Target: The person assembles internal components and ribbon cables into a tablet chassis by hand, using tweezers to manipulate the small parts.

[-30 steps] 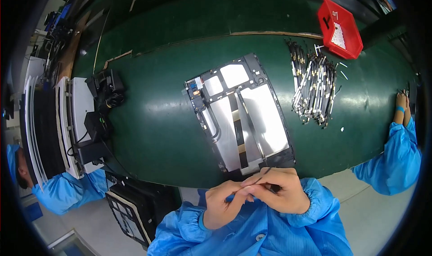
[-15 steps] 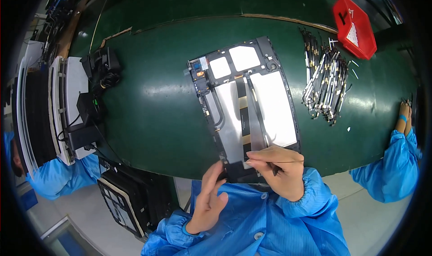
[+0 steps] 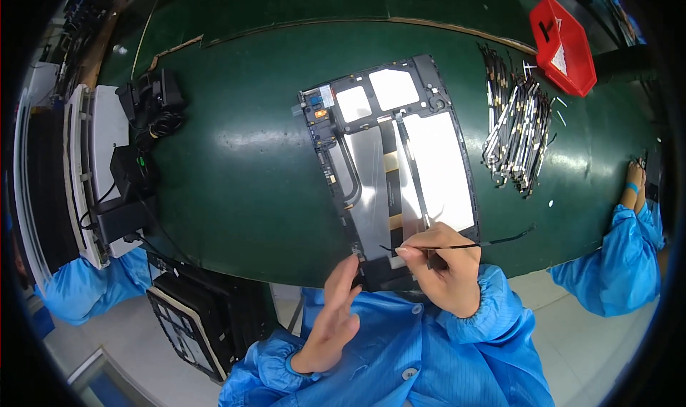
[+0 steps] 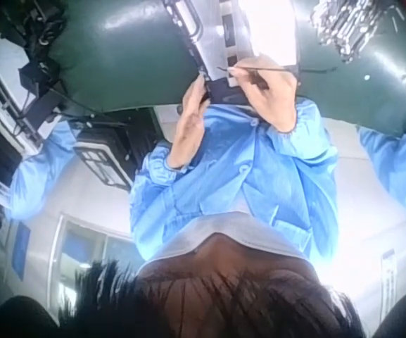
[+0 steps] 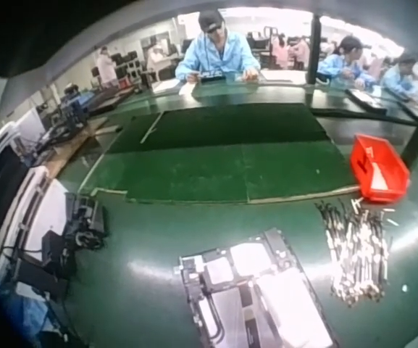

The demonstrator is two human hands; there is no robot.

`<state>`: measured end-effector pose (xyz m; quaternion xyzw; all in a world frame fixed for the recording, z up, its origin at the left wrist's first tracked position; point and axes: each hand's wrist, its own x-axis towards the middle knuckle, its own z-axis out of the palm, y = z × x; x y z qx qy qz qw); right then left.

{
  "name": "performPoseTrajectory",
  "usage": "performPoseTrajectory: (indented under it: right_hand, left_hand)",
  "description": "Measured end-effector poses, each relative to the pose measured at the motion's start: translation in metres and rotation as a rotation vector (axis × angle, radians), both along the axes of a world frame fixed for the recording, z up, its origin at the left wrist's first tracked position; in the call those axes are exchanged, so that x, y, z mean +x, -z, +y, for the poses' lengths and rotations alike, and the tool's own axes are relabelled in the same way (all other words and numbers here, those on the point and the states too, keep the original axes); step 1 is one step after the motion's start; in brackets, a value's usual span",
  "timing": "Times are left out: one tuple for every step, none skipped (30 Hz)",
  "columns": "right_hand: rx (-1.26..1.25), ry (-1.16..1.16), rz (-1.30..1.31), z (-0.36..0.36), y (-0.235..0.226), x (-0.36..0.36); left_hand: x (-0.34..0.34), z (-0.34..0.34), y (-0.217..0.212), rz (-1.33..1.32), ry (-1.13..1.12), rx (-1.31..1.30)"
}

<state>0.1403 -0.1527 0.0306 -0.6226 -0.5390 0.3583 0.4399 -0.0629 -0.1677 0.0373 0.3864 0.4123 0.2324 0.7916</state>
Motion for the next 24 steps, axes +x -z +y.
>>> performPoseTrajectory:
  right_hand:
    - [-0.002,0.0,-0.004,0.0,0.0,-0.001]
    - [0.004,0.002,-0.012,0.0,0.0,-0.001]
    - [0.01,0.003,-0.02,0.001,0.001,-0.002]
    - [0.008,0.004,-0.024,0.0,0.001,-0.002]
    - [0.01,-0.002,-0.032,0.0,0.001,-0.002]
    - [0.013,-0.008,-0.04,0.0,0.001,-0.001]
    - [0.011,-0.011,-0.04,0.001,0.0,-0.002]
    - [0.031,-0.054,-0.052,0.003,-0.001,-0.001]
    - [0.051,-0.098,-0.064,0.005,-0.002,-0.001]
    - [0.049,-0.098,-0.066,0.007,-0.003,-0.001]
    - [0.042,-0.17,-0.091,0.009,-0.004,-0.002]
    - [0.036,-0.242,-0.116,0.011,-0.005,-0.003]
    - [0.034,-0.24,-0.12,0.014,-0.006,-0.006]
    - [-0.018,-0.264,-0.179,0.016,-0.007,-0.009]
    - [-0.07,-0.288,-0.239,0.019,-0.007,-0.01]
    - [-0.079,-0.312,-0.26,0.02,-0.007,-0.009]
    - [-0.079,-0.312,-0.26,0.02,-0.008,-0.009]
    - [-0.089,-0.297,-0.255,0.02,-0.008,-0.009]
    - [-0.099,-0.283,-0.253,0.021,-0.008,-0.009]
    - [-0.099,-0.283,-0.255,0.021,-0.008,-0.009]
    - [-0.105,-0.277,-0.252,0.021,-0.008,-0.009]
    - [-0.11,-0.271,-0.249,0.021,-0.008,-0.008]
    - [-0.111,-0.27,-0.249,0.021,-0.008,-0.008]
    - [-0.113,-0.27,-0.23,0.021,-0.007,-0.008]
  left_hand:
    - [0.0,-0.001,0.0,-0.043,-0.056,-0.062]
    - [0.0,0.0,0.001,-0.047,-0.057,-0.063]
    - [-0.001,0.001,0.002,-0.051,-0.051,-0.062]
    - [-0.002,0.002,0.003,-0.055,-0.043,-0.062]
    - [-0.004,0.005,0.005,-0.058,-0.042,-0.064]
    - [-0.006,0.01,0.007,-0.151,-0.089,-0.155]
    - [-0.008,0.011,0.009,-0.24,-0.139,-0.246]
    - [-0.009,0.011,0.01,-0.24,-0.142,-0.247]
    - [-0.01,0.01,0.012,-0.252,-0.192,-0.234]
    - [-0.01,0.01,0.014,-0.264,-0.241,-0.222]
    - [-0.009,0.01,0.016,-0.265,-0.241,-0.223]
    - [-0.005,0.011,0.017,-0.147,-0.245,-0.036]
    - [-0.001,0.014,0.021,-0.031,-0.244,0.151]
    - [0.002,0.018,0.025,0.022,-0.284,0.215]
    - [0.003,0.023,0.028,0.018,-0.283,0.213]
    - [0.004,0.026,0.029,0.056,-0.283,0.266]
    - [0.006,0.03,0.03,0.093,-0.283,0.319]
    - [0.01,0.034,0.032,0.176,-0.278,0.462]
    - [0.013,0.037,0.034,0.173,-0.279,0.462]
    - [0.015,0.039,0.036,0.178,-0.264,0.476]
    - [0.016,0.041,0.037,0.183,-0.248,0.49]
    - [0.017,0.043,0.041,0.176,-0.234,0.504]
    - [0.017,0.043,0.041,0.176,-0.233,0.504]
    - [0.017,0.044,0.041,0.182,-0.23,0.512]
